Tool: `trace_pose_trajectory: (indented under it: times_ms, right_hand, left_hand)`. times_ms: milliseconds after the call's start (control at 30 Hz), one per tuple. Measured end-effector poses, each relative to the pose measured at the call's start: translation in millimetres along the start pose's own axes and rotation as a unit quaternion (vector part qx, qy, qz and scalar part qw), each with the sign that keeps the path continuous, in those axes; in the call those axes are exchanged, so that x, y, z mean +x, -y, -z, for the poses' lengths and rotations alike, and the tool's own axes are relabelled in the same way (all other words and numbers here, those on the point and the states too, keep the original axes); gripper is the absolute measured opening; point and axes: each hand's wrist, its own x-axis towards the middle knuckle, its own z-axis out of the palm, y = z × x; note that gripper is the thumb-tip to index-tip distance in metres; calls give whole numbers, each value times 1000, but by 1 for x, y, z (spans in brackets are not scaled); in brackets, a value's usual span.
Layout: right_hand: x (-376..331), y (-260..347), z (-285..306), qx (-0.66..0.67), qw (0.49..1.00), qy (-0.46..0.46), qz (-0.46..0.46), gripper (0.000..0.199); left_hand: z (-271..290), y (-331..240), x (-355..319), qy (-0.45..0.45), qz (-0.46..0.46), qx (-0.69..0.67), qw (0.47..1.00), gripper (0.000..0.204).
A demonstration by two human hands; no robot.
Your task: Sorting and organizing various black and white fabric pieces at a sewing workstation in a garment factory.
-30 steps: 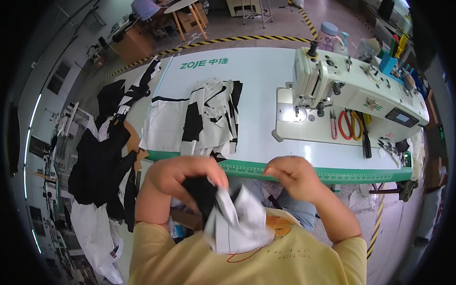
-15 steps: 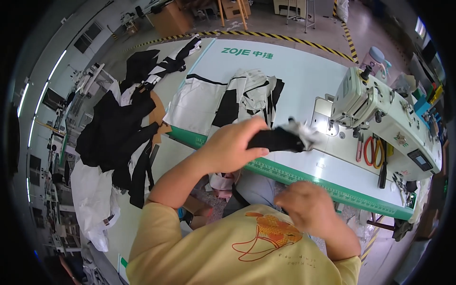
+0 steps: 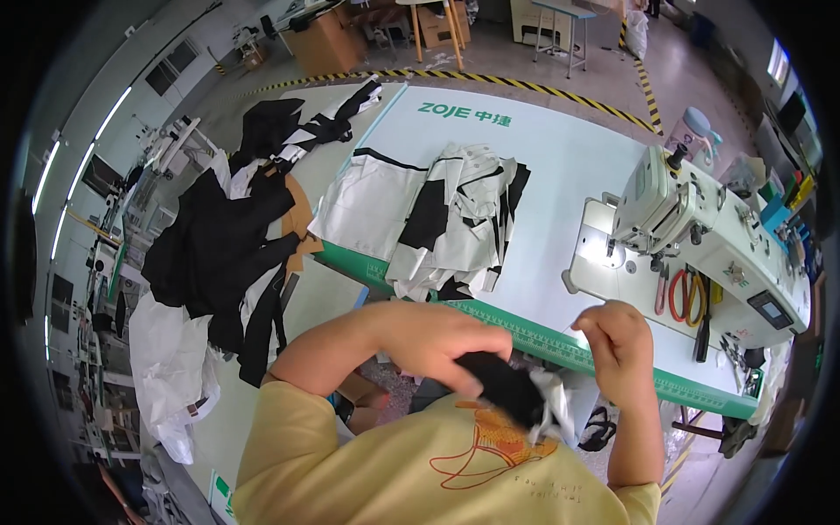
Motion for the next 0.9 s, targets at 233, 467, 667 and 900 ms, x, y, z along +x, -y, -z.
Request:
trace_pose_trajectory:
  times_ms: [233,467,667,900]
  right_hand:
    - [-4,-22,-2,43,985,126,107,12]
    - [2,-23,-35,-297,939,82,153,16]
    - [11,-22,-31,-86,993,-54,64,9]
    - [3,-51,-28,60,989,128,47,11]
  left_hand:
    - [-9,-1,9,-118,-99,-79,985,46]
    - [-26,49,51,-247,142,354,891,27]
    - [-22,38,84,-435,100,419,791,26]
    - [1,29,71,-329,-29,-247,911,42]
